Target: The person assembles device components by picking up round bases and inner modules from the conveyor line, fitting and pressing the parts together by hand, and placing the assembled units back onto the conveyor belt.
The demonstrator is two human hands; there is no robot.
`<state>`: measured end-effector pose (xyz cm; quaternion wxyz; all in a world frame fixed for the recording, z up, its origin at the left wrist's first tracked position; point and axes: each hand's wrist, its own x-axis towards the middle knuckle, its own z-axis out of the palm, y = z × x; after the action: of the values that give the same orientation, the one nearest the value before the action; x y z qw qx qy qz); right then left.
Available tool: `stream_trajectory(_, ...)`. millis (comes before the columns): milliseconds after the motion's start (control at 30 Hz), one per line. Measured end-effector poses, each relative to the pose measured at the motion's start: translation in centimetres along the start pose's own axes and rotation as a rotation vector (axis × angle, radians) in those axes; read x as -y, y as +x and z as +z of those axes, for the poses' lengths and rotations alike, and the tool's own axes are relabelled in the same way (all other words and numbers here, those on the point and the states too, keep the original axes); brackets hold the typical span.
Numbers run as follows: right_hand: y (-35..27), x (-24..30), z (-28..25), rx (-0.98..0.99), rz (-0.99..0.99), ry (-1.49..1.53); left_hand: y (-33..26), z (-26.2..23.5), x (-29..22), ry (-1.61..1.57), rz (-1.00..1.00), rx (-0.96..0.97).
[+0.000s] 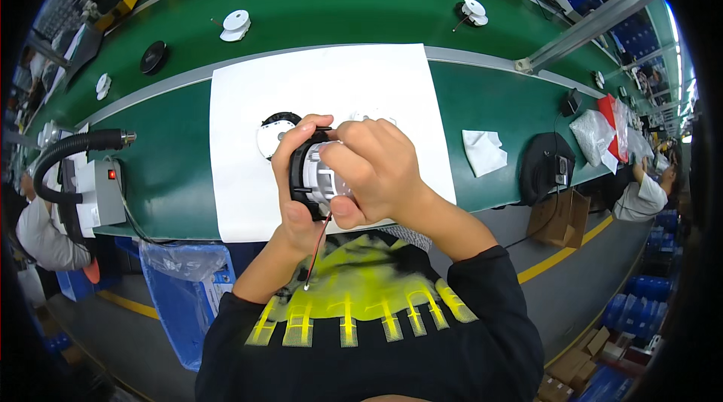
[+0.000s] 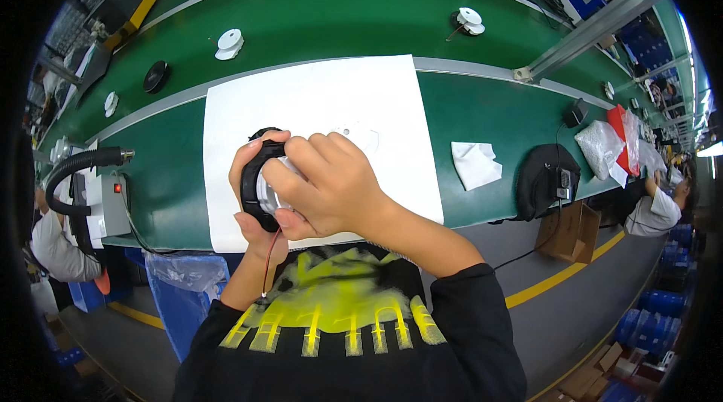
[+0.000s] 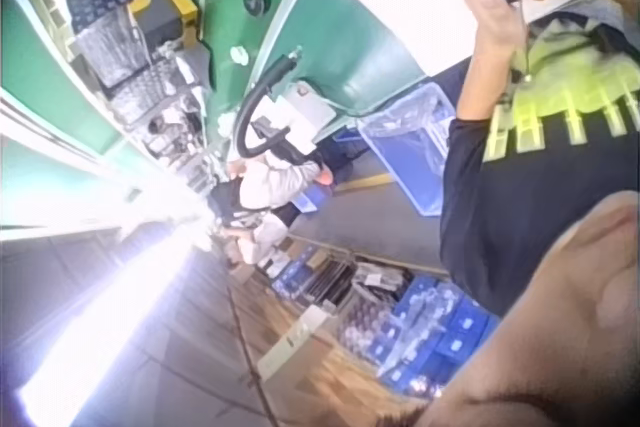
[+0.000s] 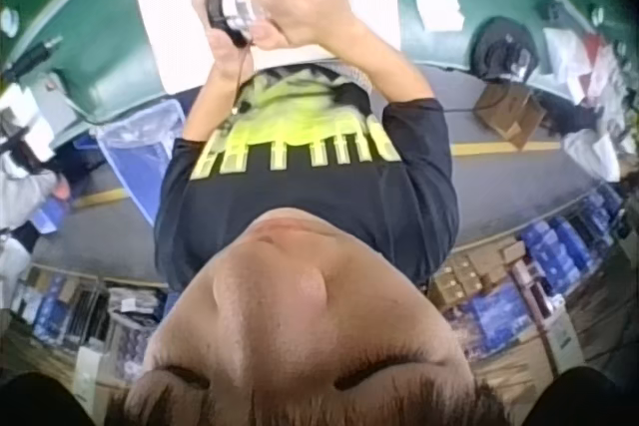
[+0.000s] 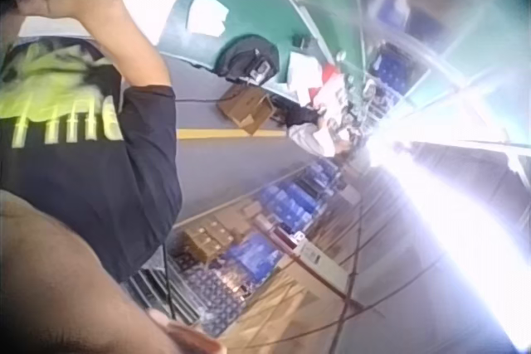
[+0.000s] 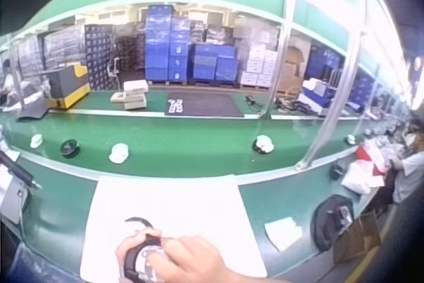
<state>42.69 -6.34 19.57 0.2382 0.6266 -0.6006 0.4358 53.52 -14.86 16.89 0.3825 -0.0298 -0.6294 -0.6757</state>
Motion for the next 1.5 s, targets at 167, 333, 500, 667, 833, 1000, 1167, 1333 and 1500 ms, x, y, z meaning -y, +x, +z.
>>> stream_trajectory(167, 0.3, -0.3, -0.3, 0.025, -0.034, -0.011, 0.2, -0.3, 0.2, -0.062, 0.037, 0.026)
stream_trajectory(333, 0.1, -0.4, -0.2, 0.038, -0.005, -0.011, 0.1, 0.2, 0.2, -0.074, -0.017, -0.008)
stream_trajectory(500, 0.9, 0.4, -0.9, 0.166, 0.126, -0.032, 0.4, 0.1, -0.4, -0.012, -0.101, -0.031)
stream_trajectory(667, 2.3, 0.8, -1.7, 0.226, -0.018, -0.161, -0.6, 0.0, -0.5, -0.087, -0.229, -0.037)
stream_trajectory(833, 1.8, -1.0, -0.3, 0.216, -0.074, 0.173, -0.4, -0.2, -0.9, -0.124, -0.272, 0.079)
stream_trajectory(1000, 0.2, -2.5, 1.9, 0.01, 0.004, 0.36, 0.2, 0.0, 0.9, -0.104, -0.285, 0.074)
stream_trajectory(1167, -0.6, -4.0, 2.5, -0.074, 0.049, 0.24, 1.7, 0.4, 1.9, -0.073, -0.27, 0.043)
stream_trajectory(1333, -0.8, -2.2, 0.3, -0.099, 0.121, -0.157, 2.9, 0.8, 1.7, 0.025, 0.027, 0.018)
stream_trajectory(1500, -1.5, -3.8, -2.4, -0.262, 0.014, -0.025, 2.1, -2.0, 1.8, -0.115, -0.014, -0.33)
